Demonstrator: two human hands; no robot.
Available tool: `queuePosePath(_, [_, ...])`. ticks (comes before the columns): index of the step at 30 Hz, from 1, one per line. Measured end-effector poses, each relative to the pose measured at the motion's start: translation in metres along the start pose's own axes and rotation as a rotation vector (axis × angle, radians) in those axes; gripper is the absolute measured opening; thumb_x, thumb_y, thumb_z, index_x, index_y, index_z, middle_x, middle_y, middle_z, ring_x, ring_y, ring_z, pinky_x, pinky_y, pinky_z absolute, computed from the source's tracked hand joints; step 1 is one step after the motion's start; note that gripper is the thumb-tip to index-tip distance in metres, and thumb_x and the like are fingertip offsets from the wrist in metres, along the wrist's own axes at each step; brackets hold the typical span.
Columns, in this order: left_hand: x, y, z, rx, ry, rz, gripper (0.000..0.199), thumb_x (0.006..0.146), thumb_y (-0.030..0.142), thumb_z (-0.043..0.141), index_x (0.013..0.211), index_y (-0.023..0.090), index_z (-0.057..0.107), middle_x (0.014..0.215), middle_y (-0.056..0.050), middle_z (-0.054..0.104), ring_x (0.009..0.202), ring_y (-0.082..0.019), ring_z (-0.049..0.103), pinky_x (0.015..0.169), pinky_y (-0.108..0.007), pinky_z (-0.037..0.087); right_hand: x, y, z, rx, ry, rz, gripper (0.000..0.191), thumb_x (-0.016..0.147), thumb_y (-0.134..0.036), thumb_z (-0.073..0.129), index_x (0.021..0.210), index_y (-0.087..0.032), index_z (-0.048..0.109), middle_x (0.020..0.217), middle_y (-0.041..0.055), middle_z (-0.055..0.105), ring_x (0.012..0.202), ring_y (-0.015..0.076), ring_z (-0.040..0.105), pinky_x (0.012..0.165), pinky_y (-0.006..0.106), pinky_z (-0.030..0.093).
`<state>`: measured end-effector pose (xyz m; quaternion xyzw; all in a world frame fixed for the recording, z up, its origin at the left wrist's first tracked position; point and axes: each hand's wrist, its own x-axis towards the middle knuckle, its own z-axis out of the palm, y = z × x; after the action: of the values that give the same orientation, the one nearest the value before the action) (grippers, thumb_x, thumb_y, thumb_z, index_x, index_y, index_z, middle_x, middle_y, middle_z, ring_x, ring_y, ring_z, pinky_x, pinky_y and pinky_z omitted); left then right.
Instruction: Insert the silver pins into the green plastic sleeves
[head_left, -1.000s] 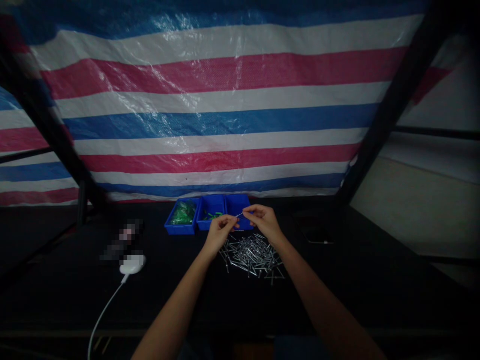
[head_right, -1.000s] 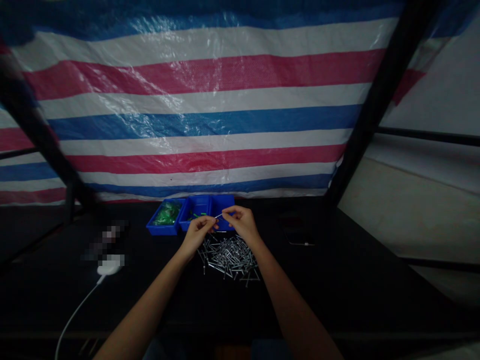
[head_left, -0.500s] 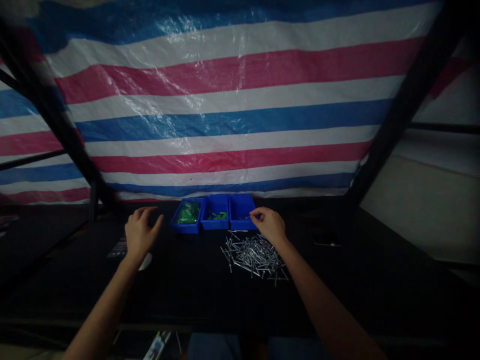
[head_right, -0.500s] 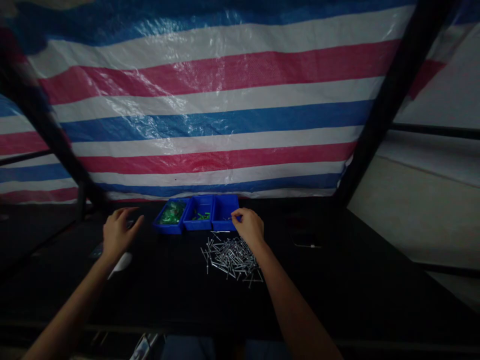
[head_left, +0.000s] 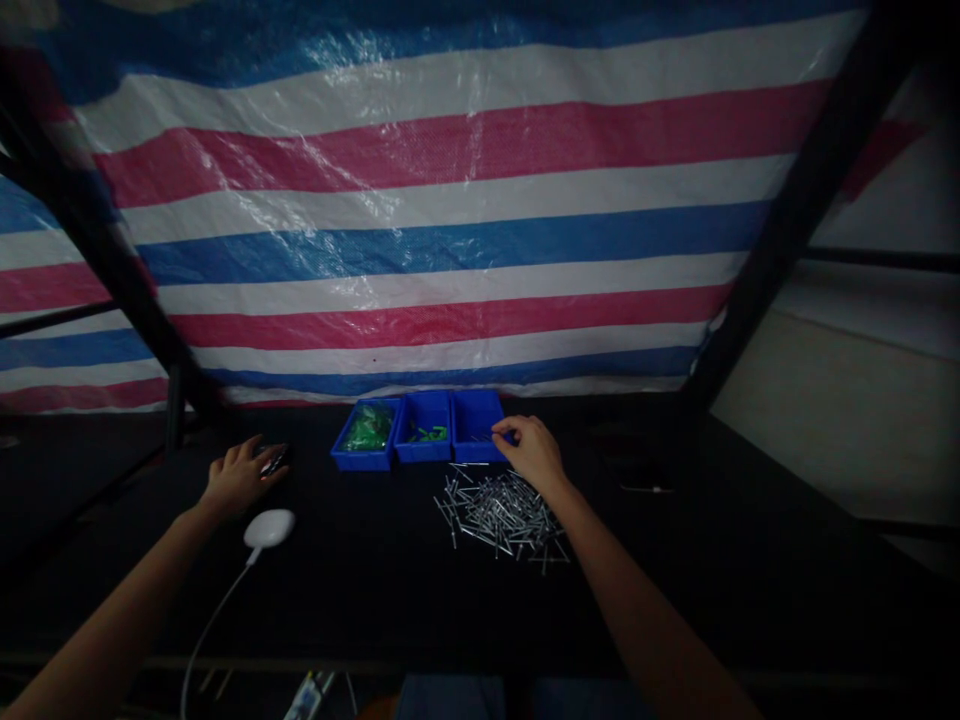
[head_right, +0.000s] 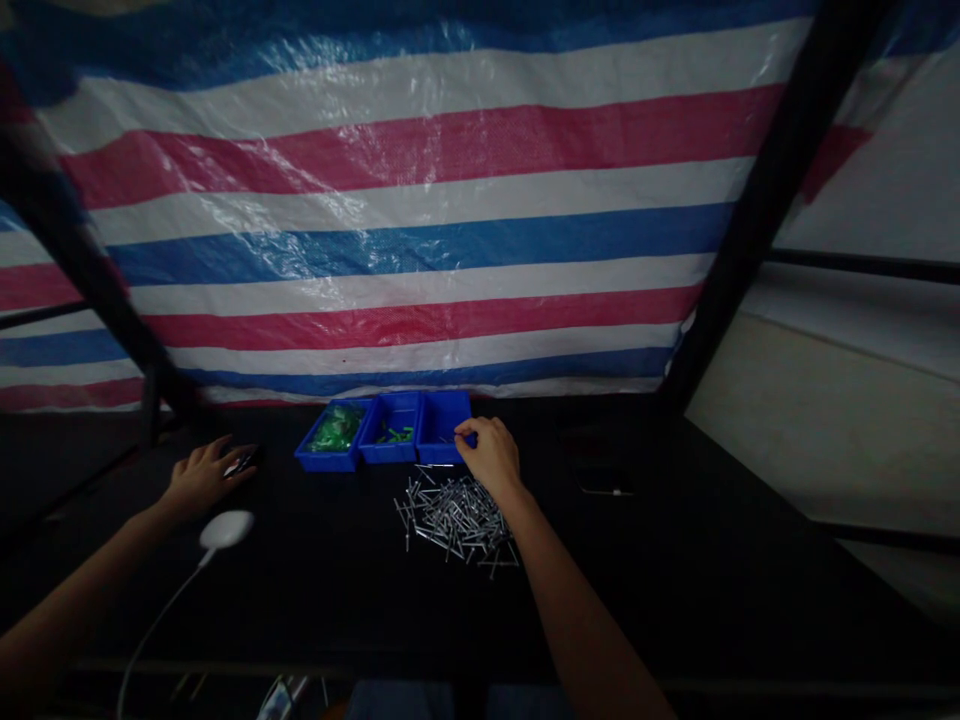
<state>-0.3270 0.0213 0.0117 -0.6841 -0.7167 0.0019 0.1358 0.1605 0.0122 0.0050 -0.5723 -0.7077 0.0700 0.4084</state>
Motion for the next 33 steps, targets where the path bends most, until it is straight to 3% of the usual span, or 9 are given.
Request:
queuePosePath(7, [-0.009, 0.001, -0.022, 0.007, 0.124, 0.07, 0.054, 0.076, 0.061, 0.037, 0.096, 0.019, 0.066, 0.12, -0.014, 0.05, 0.109, -0.035, 0.044, 0.085, -0.048, 0.037, -0.005, -0.016, -0.008, 0.087, -0.056, -0.051, 0.016, 0.077, -0.024, 0.054, 0.085, -0.022, 0.067, 0.082, 0.0002, 0.067, 0.068, 0.013, 0.056, 0.065, 0.024, 0.041])
queuePosePath(13, [-0.005, 0.004, -0.017, -0.034, 0.132, 0.05, 0.061, 0.074, 0.062, 0.04, 0.118, 0.022, 0.056, 0.123, -0.014, 0.048, 0.111, -0.036, 0.042, 0.086, -0.05, 0.036, -0.013, -0.031, -0.012, -0.023, -0.253, -0.101, 0.016, 0.079, -0.034, 0.055, 0.085, -0.027, 0.069, 0.07, -0.0034, 0.067, 0.06, 0.0118, 0.058, 0.055, 0.022, 0.036])
queuePosePath(18, [0.004, 0.005, -0.008, -0.051, 0.013, 0.032, 0.064, 0.075, 0.063, 0.037, 0.127, 0.028, 0.048, 0.133, -0.013, 0.041, 0.119, -0.038, 0.036, 0.089, -0.053, 0.032, -0.014, -0.031, -0.012, -0.117, -0.406, -0.095, 0.02, 0.078, -0.037, 0.056, 0.087, -0.026, 0.069, 0.068, -0.002, 0.068, 0.063, 0.0133, 0.061, 0.056, 0.022, 0.038])
queuePosePath(22, [0.004, 0.001, -0.013, -0.042, 0.024, 0.066, 0.058, 0.076, 0.061, 0.038, 0.119, 0.026, 0.057, 0.13, -0.013, 0.045, 0.118, -0.039, 0.036, 0.088, -0.053, 0.033, -0.014, -0.03, -0.012, -0.162, -0.467, -0.094, 0.022, 0.078, -0.039, 0.056, 0.092, -0.027, 0.069, 0.07, -0.0017, 0.069, 0.066, 0.0144, 0.063, 0.057, 0.023, 0.039])
queuePosePath(28, [-0.013, -0.008, -0.029, 0.028, 0.092, 0.039, 0.05, 0.081, 0.057, 0.034, 0.086, 0.02, 0.068, 0.105, -0.007, 0.06, 0.104, -0.03, 0.047, 0.084, -0.042, 0.038, -0.015, -0.026, -0.011, -0.247, -0.473, -0.089, 0.03, 0.076, -0.042, 0.059, 0.101, -0.027, 0.067, 0.075, 0.0006, 0.07, 0.07, 0.0171, 0.064, 0.06, 0.024, 0.042])
queuePosePath(33, [-0.021, -0.012, -0.034, 0.005, 0.218, -0.003, 0.046, 0.083, 0.051, 0.034, 0.086, 0.017, 0.065, 0.1, -0.008, 0.062, 0.097, -0.027, 0.05, 0.081, -0.038, 0.04, -0.015, -0.023, -0.006, -0.276, -0.493, -0.095, 0.02, 0.075, -0.037, 0.061, 0.091, -0.027, 0.069, 0.08, 0.0014, 0.07, 0.073, 0.0182, 0.065, 0.063, 0.025, 0.044])
